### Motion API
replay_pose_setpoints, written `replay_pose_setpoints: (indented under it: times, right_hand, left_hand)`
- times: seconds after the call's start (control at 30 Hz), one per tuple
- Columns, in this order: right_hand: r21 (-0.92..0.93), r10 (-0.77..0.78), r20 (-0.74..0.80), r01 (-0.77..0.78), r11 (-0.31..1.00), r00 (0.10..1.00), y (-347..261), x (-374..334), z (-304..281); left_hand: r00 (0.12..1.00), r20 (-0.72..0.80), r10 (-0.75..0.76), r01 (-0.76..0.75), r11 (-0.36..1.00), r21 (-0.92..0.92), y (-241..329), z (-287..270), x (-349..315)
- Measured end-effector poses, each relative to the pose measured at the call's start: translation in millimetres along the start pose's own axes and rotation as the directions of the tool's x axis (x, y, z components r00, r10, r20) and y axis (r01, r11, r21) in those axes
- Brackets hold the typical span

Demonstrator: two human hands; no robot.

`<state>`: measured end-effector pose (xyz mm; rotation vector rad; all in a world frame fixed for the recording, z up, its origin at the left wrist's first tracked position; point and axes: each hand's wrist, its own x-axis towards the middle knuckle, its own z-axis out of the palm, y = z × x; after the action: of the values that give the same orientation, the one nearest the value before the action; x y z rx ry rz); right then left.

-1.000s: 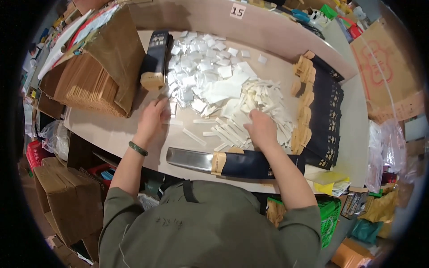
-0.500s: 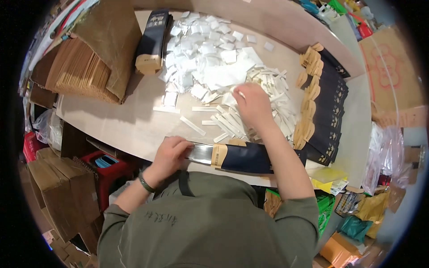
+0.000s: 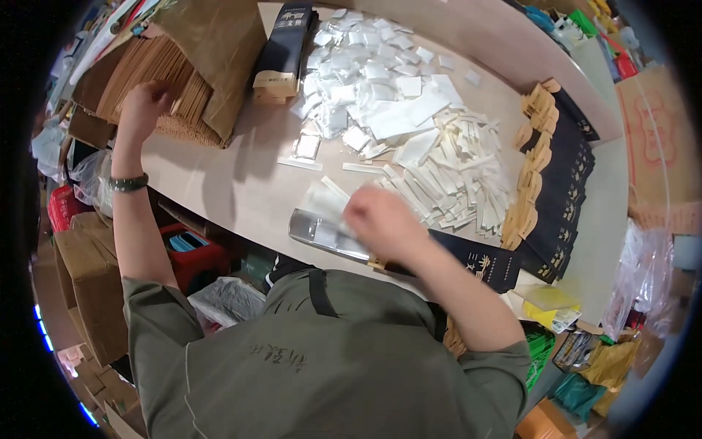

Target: Packaging small white rectangular packets into dark paper sleeves at a factory workstation.

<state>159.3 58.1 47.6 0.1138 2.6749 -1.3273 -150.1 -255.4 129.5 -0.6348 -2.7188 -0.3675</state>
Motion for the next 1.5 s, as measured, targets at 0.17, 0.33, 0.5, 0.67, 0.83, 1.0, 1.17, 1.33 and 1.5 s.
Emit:
replay_pose_setpoints:
  times: [0.17,0.33,0.5,0.67,0.83,1.0,1.17,1.33,1.5]
  right_hand:
    - [-0.368,-0.233,0.001,0.217,0.904,0.973,5,-27,37]
    - [-0.192,0.06,-0.05,-0.069,0.979,0.997,18,-19,49]
    - [-0.345,-0.228,-0.262,0.13,0.93,0.938,10,-39,45]
    - [-0.329,-0.261,-0.274,0.165,0.93,0.925,21,-74,25]
    - [-0.421,-0.302,-0.113,0.23,0.878,0.947,31,-87,16]
    - [-0.386,-0.36,-0.144,0.283,0.878,0.922,30,-68,35]
    - [-0.483,-0.255,-0.215,0.124,0.867,0.943,26,-69,24]
    - [-0.396,-0.235,-0.203,0.14,0.907,0.951,27,-68,28]
    - [-0.342,-0.436,-0.32,0.327,0.881,0.841,36,-67,20]
  left_hand:
    - [0.971,0.234,0.056,-0.037,0.996,-0.087,-3,4,11]
    - [0.995,0.099,0.028,-0.033,0.999,0.042,-13,10,8]
    - [0.902,-0.193,-0.387,0.164,0.719,-0.675,-9,25,-90]
    - [0.883,0.452,0.13,0.348,0.465,-0.814,43,70,-206]
    - [0.753,0.636,0.172,0.332,0.735,-0.592,73,71,-184]
    - [0.846,0.38,0.375,0.09,0.602,-0.793,178,104,-213]
    - [0.947,0.282,0.151,0.11,0.674,-0.731,195,114,-214]
    - [0.73,0.494,0.472,0.289,0.442,-0.849,243,85,-219]
    - [0.801,0.206,0.562,-0.465,0.801,-0.376,217,51,-200]
